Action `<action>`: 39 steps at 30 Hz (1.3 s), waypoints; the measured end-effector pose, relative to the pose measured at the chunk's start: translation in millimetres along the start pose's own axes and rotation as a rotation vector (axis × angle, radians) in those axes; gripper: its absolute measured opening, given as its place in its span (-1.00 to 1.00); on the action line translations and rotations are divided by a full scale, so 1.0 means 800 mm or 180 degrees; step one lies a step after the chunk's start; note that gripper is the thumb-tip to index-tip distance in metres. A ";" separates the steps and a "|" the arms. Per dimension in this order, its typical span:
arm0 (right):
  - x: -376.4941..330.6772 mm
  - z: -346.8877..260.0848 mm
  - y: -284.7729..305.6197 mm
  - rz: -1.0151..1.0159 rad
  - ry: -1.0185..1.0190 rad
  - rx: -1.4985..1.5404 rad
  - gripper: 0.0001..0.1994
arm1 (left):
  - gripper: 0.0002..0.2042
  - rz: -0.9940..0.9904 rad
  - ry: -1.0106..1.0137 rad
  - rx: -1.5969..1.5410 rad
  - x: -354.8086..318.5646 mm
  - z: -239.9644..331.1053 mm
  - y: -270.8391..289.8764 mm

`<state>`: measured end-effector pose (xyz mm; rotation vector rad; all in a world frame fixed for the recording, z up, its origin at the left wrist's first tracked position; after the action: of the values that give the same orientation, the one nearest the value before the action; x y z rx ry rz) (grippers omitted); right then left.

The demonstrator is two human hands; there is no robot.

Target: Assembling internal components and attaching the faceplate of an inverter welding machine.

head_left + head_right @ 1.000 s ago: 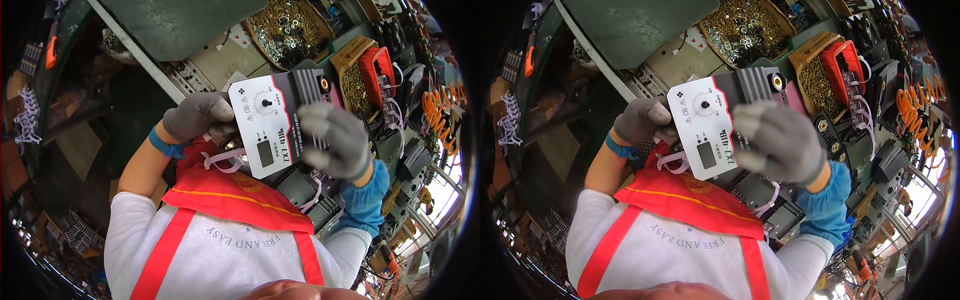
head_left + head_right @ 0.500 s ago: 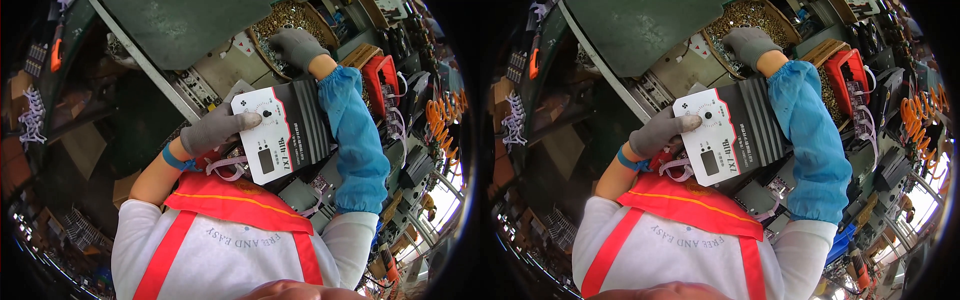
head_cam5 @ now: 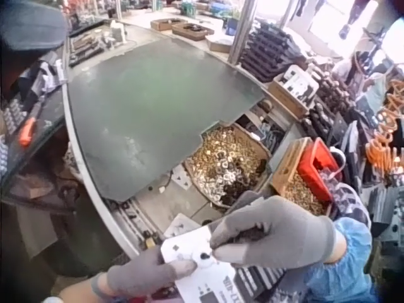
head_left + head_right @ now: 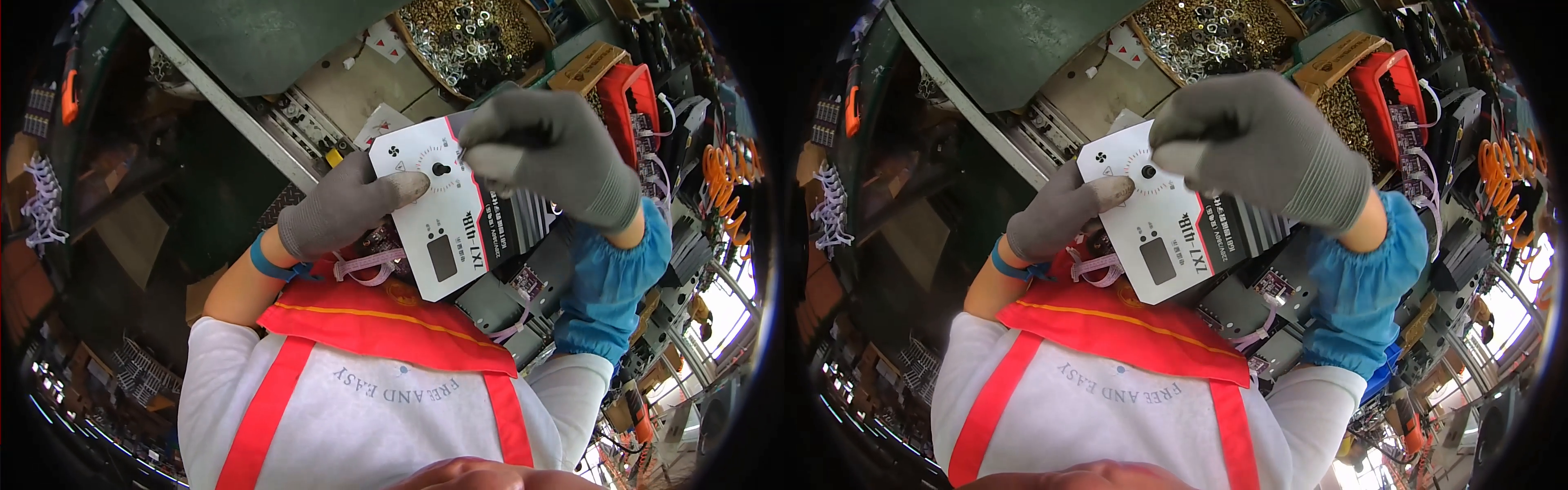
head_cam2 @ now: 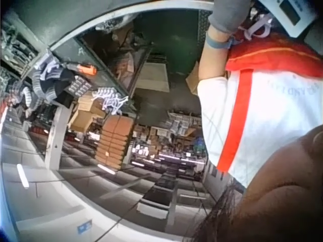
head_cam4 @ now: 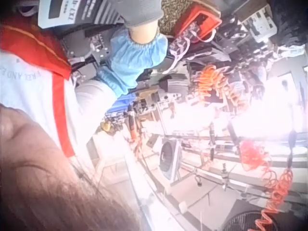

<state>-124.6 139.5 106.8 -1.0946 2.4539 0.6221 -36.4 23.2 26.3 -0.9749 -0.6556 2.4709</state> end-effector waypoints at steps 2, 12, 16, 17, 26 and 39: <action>-0.004 0.006 -0.018 0.0078 0.0175 -0.0460 -0.87 | -0.58 0.0026 0.0036 0.0137 -0.003 0.001 -0.002; -0.034 0.017 -0.008 0.0753 0.0469 -0.0194 -0.70 | -0.56 -0.0107 -0.0042 0.0136 -0.011 0.003 -0.015; -0.050 0.001 -0.032 0.0593 0.1105 -0.0958 -0.69 | -0.56 -0.0143 -0.0196 0.0178 -0.014 0.006 -0.018; -0.051 0.004 -0.037 0.0600 0.1103 -0.0950 -0.69 | -0.57 -0.0147 -0.0206 0.0201 -0.015 0.007 -0.018; -0.064 0.002 -0.040 0.0716 0.1117 -0.0994 -0.68 | -0.58 -0.0215 -0.0246 0.0331 -0.019 0.007 -0.029; -0.070 -0.010 -0.044 0.0878 0.1611 -0.1878 -0.70 | -0.62 -0.0057 -0.0328 0.0210 -0.021 0.015 -0.034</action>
<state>-63.7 147.4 133.1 -1.2446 2.9805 1.3659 -28.2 33.0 58.3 -0.8182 -0.6082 2.5237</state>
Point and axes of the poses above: each hand's wrist, its own x-axis towards the middle knuckle, its own y-axis out of the back of the hand, z = x × y, the point moved 8 cm from there along x, towards the middle knuckle, and after that the axes turned 2 degrees about -x, right-handed, at the moved point
